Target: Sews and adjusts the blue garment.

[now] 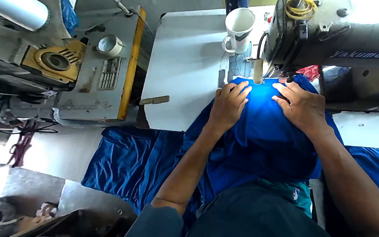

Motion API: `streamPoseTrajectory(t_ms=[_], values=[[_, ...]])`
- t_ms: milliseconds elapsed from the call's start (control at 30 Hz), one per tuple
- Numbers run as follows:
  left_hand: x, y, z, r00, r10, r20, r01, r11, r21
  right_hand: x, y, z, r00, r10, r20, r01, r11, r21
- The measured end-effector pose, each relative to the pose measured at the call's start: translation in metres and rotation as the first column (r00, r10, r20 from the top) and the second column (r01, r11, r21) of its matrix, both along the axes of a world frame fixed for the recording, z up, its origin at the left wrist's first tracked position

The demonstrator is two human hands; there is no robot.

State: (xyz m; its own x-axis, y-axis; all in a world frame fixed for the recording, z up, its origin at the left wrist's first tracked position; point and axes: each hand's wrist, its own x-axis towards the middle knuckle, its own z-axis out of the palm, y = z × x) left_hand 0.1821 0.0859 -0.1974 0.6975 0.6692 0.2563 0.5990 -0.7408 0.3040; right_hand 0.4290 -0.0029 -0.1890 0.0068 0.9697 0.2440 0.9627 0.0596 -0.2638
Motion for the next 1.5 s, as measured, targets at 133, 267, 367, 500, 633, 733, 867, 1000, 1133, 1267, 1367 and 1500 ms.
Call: streamPoseTrajectory(t_ms=[133, 267, 367, 500, 633, 733, 867, 1000, 1133, 1267, 1367, 1500], values=[[0.004, -0.001, -0.004, 0.999, 0.031, -0.012, -0.031, 0.999, 0.032, -0.003, -0.002, -0.001, 1.000, -0.026, 0.005, 0.026, 1.000, 0.017], [0.010, -0.016, 0.003, 0.996, 0.078, -0.041, -0.078, 0.997, 0.020, -0.003, -0.002, -0.001, 1.000, -0.021, 0.019, 0.021, 0.999, 0.028], [0.014, -0.021, 0.000, 0.993, 0.110, -0.039, -0.109, 0.994, 0.021, -0.001, -0.002, -0.004, 0.999, -0.002, 0.035, 0.001, 0.999, 0.038], [0.017, -0.017, -0.007, 0.990, 0.136, -0.032, -0.135, 0.991, 0.022, 0.005, 0.000, -0.005, 0.997, 0.048, 0.053, -0.051, 0.998, 0.042], [0.020, -0.016, -0.009, 0.989, 0.144, -0.025, -0.143, 0.990, 0.015, 0.013, 0.002, -0.007, 0.995, 0.079, 0.064, -0.082, 0.996, 0.043], [0.018, -0.016, -0.009, 0.988, 0.151, -0.022, -0.151, 0.988, 0.005, 0.014, 0.001, -0.006, 0.994, 0.083, 0.068, -0.086, 0.995, 0.042], [0.017, -0.017, -0.007, 0.988, 0.156, -0.014, -0.156, 0.988, -0.001, 0.012, 0.004, -0.004, 0.996, 0.061, 0.058, -0.063, 0.997, 0.037], [0.019, -0.018, -0.006, 0.986, 0.160, -0.041, -0.159, 0.987, 0.020, 0.009, 0.006, -0.001, 0.998, 0.050, 0.042, -0.052, 0.998, 0.038], [0.025, -0.017, -0.008, 0.982, 0.180, -0.056, -0.178, 0.983, 0.043, 0.008, 0.007, 0.000, 0.999, 0.017, 0.043, -0.019, 0.999, 0.042], [0.025, -0.018, -0.007, 0.982, 0.178, -0.067, -0.176, 0.984, 0.032, 0.003, 0.005, -0.001, 0.998, -0.021, 0.063, 0.019, 0.999, 0.032], [0.024, -0.020, -0.006, 0.985, 0.164, -0.054, -0.162, 0.986, 0.028, 0.000, 0.000, -0.003, 0.998, -0.020, 0.065, 0.018, 0.999, 0.030], [0.022, -0.018, -0.006, 0.989, 0.140, -0.041, -0.141, 0.990, 0.000, -0.001, -0.020, -0.002, 0.999, -0.007, -0.046, 0.013, 0.993, 0.120]])
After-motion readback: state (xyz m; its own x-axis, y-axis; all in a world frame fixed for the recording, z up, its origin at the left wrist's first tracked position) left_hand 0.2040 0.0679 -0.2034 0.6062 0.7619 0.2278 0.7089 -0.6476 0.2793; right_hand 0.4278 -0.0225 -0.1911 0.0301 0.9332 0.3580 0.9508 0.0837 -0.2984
